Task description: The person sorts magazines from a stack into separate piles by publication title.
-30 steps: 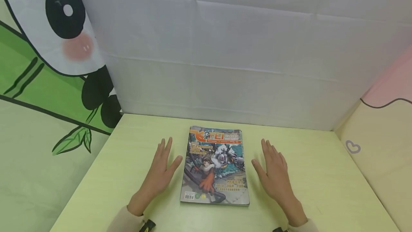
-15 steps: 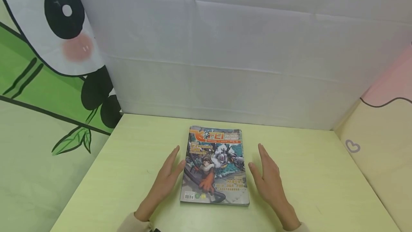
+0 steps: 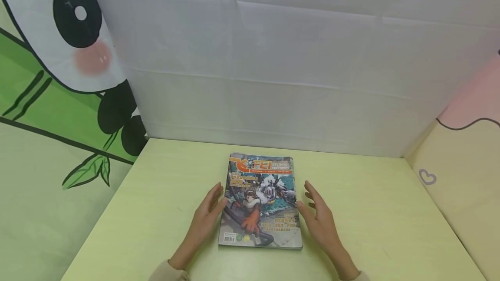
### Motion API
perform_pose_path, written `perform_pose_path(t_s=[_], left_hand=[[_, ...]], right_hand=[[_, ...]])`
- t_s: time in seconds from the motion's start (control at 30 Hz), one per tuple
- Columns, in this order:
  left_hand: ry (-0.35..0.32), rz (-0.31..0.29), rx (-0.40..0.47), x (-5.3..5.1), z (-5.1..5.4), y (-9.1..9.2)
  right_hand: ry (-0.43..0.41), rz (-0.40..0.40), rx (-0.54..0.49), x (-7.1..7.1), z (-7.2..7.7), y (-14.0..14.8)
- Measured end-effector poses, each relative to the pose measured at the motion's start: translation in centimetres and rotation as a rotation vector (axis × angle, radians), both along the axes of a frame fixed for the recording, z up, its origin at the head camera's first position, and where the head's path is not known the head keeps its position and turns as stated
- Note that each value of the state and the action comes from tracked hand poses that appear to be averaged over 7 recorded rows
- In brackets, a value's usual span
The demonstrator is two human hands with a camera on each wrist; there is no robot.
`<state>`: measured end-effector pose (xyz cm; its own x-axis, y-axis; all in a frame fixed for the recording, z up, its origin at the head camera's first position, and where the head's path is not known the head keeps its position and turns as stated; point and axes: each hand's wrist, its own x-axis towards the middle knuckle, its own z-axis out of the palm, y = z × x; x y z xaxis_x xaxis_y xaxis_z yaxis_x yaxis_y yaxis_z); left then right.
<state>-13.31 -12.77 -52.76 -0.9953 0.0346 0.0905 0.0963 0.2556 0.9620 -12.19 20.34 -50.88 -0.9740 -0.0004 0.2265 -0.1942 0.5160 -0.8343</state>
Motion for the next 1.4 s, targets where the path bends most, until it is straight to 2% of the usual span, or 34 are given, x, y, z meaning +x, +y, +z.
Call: perform_pose_path(t_s=[0.1,0.2,0.33,0.57,0.8,1.4], left_hand=[[-0.041,0.005,0.033,0.2,0.5,0.3],[-0.026,0.019,0.023,0.3,0.4,0.4],[0.028,0.045,-0.029,0.3,0.0,0.5],[0.010,0.038,-0.079,0.4,0.0,0.7],[0.020,0.060,-0.208,0.6,-0.4,0.8],[0.049,0.035,-0.208,0.8,-0.3,0.7]], right_hand=[[-0.029,0.005,-0.037,0.0,-0.3,-0.1],[-0.056,0.005,-0.063,0.0,-0.6,-0.4],[-0.100,-0.005,-0.090,-0.1,-0.8,-0.8],[-0.132,-0.028,-0.073,0.0,-1.3,-1.3],[-0.146,-0.028,-0.068,0.0,-1.7,-1.3],[-0.189,-0.043,0.004,0.3,-0.9,-1.5]])
